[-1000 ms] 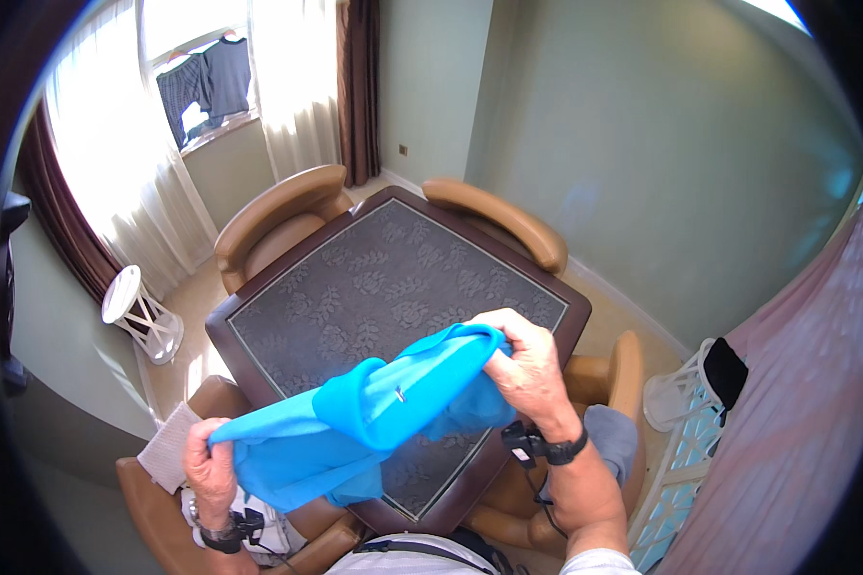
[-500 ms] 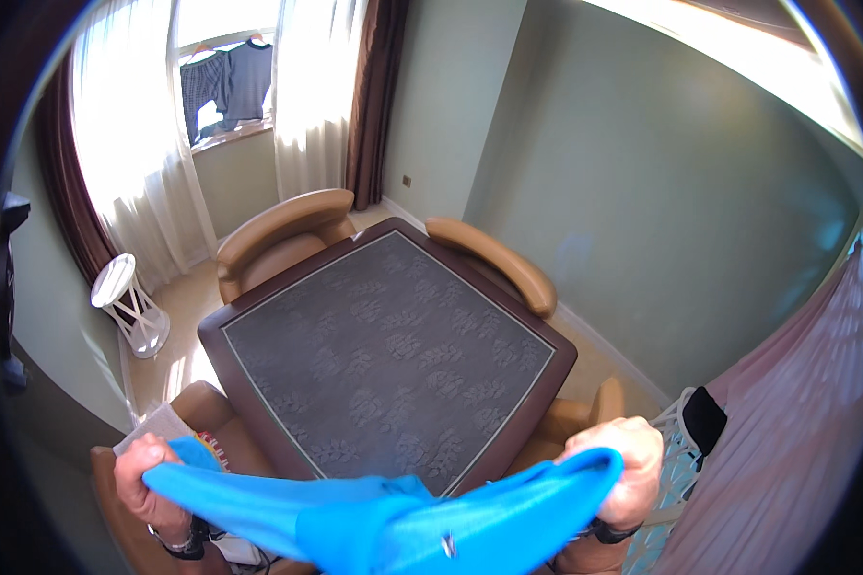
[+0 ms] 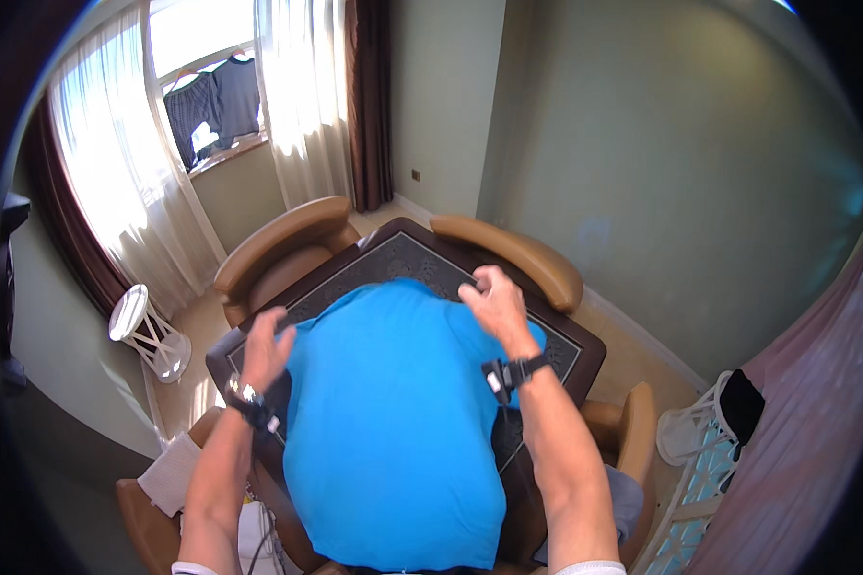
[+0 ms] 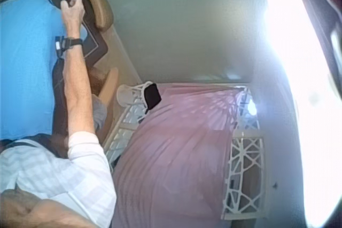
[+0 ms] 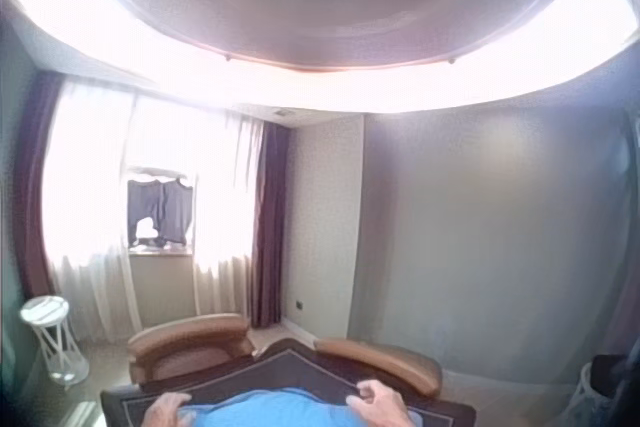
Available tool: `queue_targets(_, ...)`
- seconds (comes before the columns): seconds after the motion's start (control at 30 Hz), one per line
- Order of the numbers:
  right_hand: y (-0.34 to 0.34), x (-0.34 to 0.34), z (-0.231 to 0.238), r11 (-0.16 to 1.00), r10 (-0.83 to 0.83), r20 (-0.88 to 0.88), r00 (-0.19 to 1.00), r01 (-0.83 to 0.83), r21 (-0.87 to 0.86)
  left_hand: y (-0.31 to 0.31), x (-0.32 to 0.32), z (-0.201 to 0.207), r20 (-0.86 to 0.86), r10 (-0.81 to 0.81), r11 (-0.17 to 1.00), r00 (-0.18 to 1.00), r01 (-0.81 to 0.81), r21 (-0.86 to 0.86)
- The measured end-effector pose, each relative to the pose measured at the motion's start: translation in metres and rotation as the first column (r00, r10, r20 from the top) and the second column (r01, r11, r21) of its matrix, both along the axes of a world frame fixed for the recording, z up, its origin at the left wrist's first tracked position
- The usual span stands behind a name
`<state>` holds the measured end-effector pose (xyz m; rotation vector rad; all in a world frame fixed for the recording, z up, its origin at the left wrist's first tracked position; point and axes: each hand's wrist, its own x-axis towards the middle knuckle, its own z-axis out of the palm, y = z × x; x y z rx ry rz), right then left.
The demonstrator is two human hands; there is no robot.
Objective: The person folds several pieces of clothing on a dining table. They handle a white t-shirt, a dark blue pair of pants, and a light blue t-shirt, smoothing and folding each item before stacking them on a nearby side table.
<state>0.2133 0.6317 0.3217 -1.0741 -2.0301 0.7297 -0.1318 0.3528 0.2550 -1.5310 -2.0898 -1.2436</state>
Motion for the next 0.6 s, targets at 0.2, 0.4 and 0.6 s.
queue_targets(0.2,-0.092,0.042,-0.033,0.851,0.186,-0.353,0.917,-0.33,-0.409,-0.088,0.066,-0.143,0.176,0.009,0.916,0.984,0.062,-0.395)
queue_targets(0.4,-0.202,0.074,0.068,0.815,0.278,-0.627,0.728,-0.524,-0.247,-0.164,0.135,-0.204,0.147,0.055,0.857,0.988,0.029,-0.514)
queue_targets(0.6,-0.309,0.096,0.191,0.481,0.689,-0.725,0.008,-0.753,0.448,-0.196,0.156,-0.209,0.102,-0.045,0.864,0.994,0.09,-0.495)
